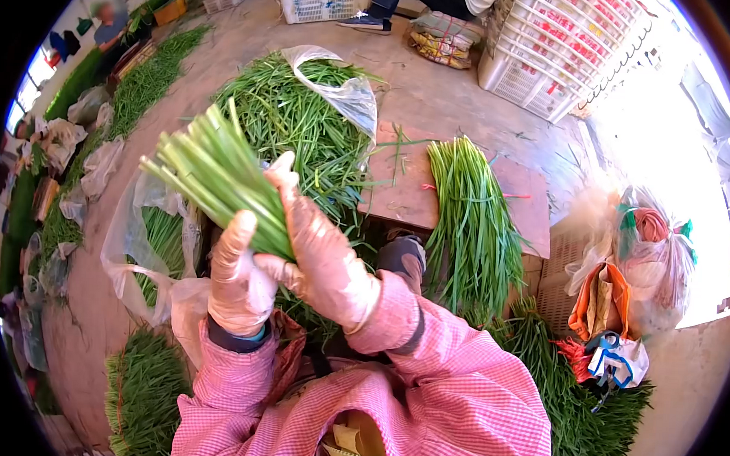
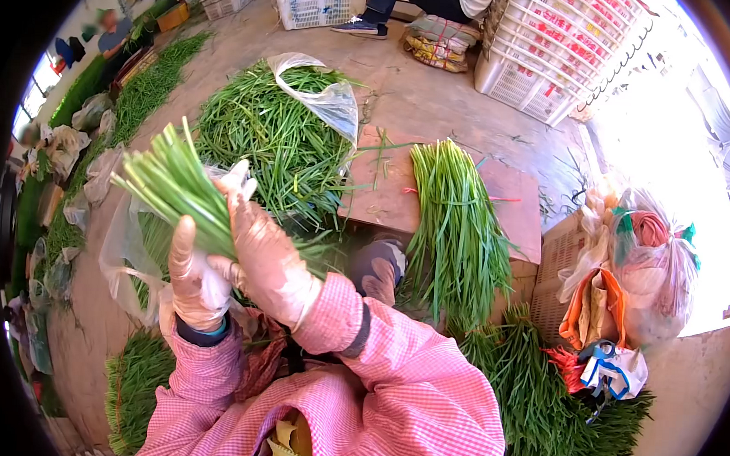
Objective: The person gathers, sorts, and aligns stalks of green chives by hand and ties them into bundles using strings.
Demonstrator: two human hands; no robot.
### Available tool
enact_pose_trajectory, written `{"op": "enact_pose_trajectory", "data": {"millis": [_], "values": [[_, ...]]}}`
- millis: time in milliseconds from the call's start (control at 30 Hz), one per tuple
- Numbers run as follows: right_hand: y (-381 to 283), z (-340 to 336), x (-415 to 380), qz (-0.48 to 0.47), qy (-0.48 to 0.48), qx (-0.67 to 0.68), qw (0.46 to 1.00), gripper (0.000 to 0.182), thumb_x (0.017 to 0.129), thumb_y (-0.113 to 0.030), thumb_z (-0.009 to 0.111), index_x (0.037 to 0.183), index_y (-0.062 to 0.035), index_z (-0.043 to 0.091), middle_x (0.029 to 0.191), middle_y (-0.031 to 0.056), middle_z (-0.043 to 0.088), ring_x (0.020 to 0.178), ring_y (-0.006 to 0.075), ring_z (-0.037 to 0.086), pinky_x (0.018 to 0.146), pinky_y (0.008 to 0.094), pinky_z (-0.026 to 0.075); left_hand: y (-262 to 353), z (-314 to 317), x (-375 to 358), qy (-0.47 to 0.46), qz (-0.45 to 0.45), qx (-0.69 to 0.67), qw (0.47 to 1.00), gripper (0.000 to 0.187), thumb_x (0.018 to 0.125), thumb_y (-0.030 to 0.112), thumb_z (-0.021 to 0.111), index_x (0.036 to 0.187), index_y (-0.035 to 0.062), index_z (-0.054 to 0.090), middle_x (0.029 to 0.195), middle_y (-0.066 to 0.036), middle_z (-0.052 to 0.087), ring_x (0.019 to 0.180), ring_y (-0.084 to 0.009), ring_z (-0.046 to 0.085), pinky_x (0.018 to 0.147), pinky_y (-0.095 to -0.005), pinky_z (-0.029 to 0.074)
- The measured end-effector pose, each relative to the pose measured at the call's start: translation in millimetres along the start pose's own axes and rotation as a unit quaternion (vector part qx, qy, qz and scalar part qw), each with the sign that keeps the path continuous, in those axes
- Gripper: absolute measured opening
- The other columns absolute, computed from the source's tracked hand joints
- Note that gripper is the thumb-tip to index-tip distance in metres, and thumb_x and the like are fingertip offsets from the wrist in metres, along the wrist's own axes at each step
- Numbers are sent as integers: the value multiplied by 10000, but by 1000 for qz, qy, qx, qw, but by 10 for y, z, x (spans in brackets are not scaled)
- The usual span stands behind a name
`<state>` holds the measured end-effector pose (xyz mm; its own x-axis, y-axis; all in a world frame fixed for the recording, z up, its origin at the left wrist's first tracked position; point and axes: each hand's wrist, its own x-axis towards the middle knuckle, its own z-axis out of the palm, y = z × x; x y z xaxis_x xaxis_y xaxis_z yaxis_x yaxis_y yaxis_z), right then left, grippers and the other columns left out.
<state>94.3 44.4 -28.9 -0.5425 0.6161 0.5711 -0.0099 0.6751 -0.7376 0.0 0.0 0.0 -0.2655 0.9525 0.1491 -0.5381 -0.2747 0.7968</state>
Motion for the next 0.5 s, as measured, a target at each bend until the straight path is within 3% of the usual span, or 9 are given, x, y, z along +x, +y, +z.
{"op": "enact_pose_trajectory", "data": {"millis": [33, 100, 167, 233, 267, 300, 333, 433, 500], "values": [[-86, -124, 31, 52, 2, 12, 999, 712, 794, -266, 634, 1341, -74, 220, 1176, 126, 452, 1061, 244, 461, 909, 297, 384, 8, 100, 33, -32, 2, 33, 999, 791, 689, 311, 655, 1322, 7, 290, 1314, -122, 364, 1205, -218, 359, 1036, -341, 262], [46, -600, -39, 151, 27, 186, 970, 651, 762, -155, 647, 1297, -25, 300, 1058, 127, 525, 948, 225, 531, 836, 301, 437, -240, 441, 151, -105, -58, 59, 991, 750, 687, 247, 648, 1312, 21, 301, 1216, -82, 428, 1106, -190, 426, 961, -329, 349], [115, -1073, -152, 96, 22, 113, 989, 597, 798, -256, 641, 1246, 20, 358, 979, 89, 561, 934, 192, 540, 823, 314, 445, -406, 689, 269, -178, -153, 16, 972, 757, 708, 194, 655, 1328, 32, 253, 1190, -73, 429, 1082, -181, 428, 940, -325, 362], [240, -1655, -210, 161, 22, 116, 980, 542, 794, -271, 648, 1196, 15, 422, 958, 42, 552, 875, 124, 514, 767, 261, 440, -790, 946, 447, -218, -100, -15, 971, 793, 738, 302, 631, 1347, 39, 196, 1287, -136, 364, 1181, -252, 381, 1014, -382, 260], [316, -1900, -285, 226, 62, 99, 967, 522, 792, -283, 655, 1175, 4, 448, 933, 12, 544, 816, 90, 503, 723, 229, 437, -1090, 969, 500, -85, -77, -10, 993, 787, 772, 286, 604, 1366, 37, 153, 1367, -150, 266, 1266, -227, 267, 1054, -363, 134], [412, -2142, -318, 252, 108, 104, 956, 498, 794, -269, 656, 1168, -4, 460, 890, -21, 533, 772, 68, 492, 681, 206, 433, -1300, 994, 614, -33, -96, -13, 995, 785, 795, 278, 584, 1376, 29, 119, 1413, -157, 178, 1308, -198, 178, 1063, -340, 45], [640, -2407, -410, 280, 133, 83, 947, 442, 804, -251, 644, 1137, -7, 484, 849, -31, 532, 725, 57, 490, 638, 196, 430, -1591, 998, 713, 33, -92, -14, 995, 798, 800, 288, 585, 1371, -1, 109, 1409, -164, 191, 1306, -189, 183, 1065, -330, 62], [1502, -2981, -653, 371, 167, 66, 911, 364, 815, -209, 633, 1089, -1, 517, 770, 1, 558, 667, 69, 502, 586, 206, 429, -2701, 896, 938, 86, -152, -31, 984, 876, 799, 373, 610, 1367, -33, 81, 1422, -166, 156, 1310, -218, 148, 1064, -323, 100], [2001, -3033, -745, 424, 178, -15, 888, 357, 814, -190, 632, 1087, 8, 517, 767, 29, 579, 659, 93, 514, 579, 229, 438, -3253, 875, 1066, 101, -191, 112, 970, 1006, 752, 547, 575, 1366, -38, 33, 1438, -195, 55, 1339, -254, 39, 1075, -339, 57]]}}
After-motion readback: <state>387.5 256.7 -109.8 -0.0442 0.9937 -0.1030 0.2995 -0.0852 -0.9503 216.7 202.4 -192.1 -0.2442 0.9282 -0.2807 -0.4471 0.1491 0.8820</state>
